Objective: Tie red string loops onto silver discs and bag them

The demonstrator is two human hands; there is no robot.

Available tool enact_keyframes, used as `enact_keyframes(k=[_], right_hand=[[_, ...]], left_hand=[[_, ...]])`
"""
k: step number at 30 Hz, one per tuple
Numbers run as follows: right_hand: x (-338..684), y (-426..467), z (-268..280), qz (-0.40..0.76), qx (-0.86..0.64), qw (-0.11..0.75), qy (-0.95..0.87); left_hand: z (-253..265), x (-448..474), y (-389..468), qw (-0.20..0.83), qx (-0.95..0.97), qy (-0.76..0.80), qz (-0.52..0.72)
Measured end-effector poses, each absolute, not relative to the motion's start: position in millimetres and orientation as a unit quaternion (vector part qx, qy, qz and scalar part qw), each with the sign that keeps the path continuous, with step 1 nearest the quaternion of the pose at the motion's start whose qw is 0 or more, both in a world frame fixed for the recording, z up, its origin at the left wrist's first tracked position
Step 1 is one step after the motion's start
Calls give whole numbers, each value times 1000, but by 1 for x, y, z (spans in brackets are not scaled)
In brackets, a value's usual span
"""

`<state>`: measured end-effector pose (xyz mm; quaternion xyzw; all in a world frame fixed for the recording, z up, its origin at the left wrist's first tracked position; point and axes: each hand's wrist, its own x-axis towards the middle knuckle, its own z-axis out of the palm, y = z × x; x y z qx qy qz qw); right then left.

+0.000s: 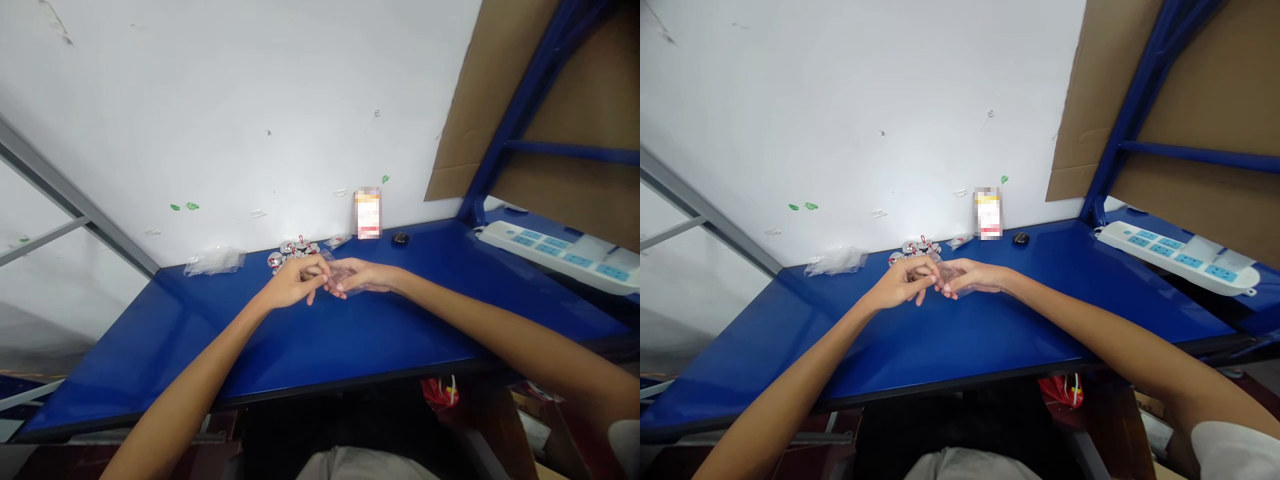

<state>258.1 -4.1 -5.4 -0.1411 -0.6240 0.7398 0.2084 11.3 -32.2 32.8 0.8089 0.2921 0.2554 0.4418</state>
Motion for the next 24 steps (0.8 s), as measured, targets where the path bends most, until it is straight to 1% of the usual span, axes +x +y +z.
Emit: enact_keyframes(k=[3, 7, 9, 13, 17, 20, 24], right_hand=[[259, -2, -9, 742, -139, 189, -629], [257, 1, -13, 735, -108, 207, -636], [257, 1, -14, 732, -101, 202, -643], [257, 1, -13, 711, -113, 187, -669], [258, 3, -9, 642, -160, 210, -720], [259, 3, -6, 595, -182, 212, -754], [262, 6, -8, 572, -192, 204, -771]], left_hand=[[34, 11, -34, 451, 811, 282, 245], [33, 11, -35, 454, 821, 267, 221], [32, 12, -36, 448, 827, 265, 214], [32, 14, -36, 410, 845, 279, 202], [33, 14, -36, 388, 855, 284, 195], [33, 13, -37, 354, 866, 281, 213], [35, 12, -35, 305, 875, 285, 246]])
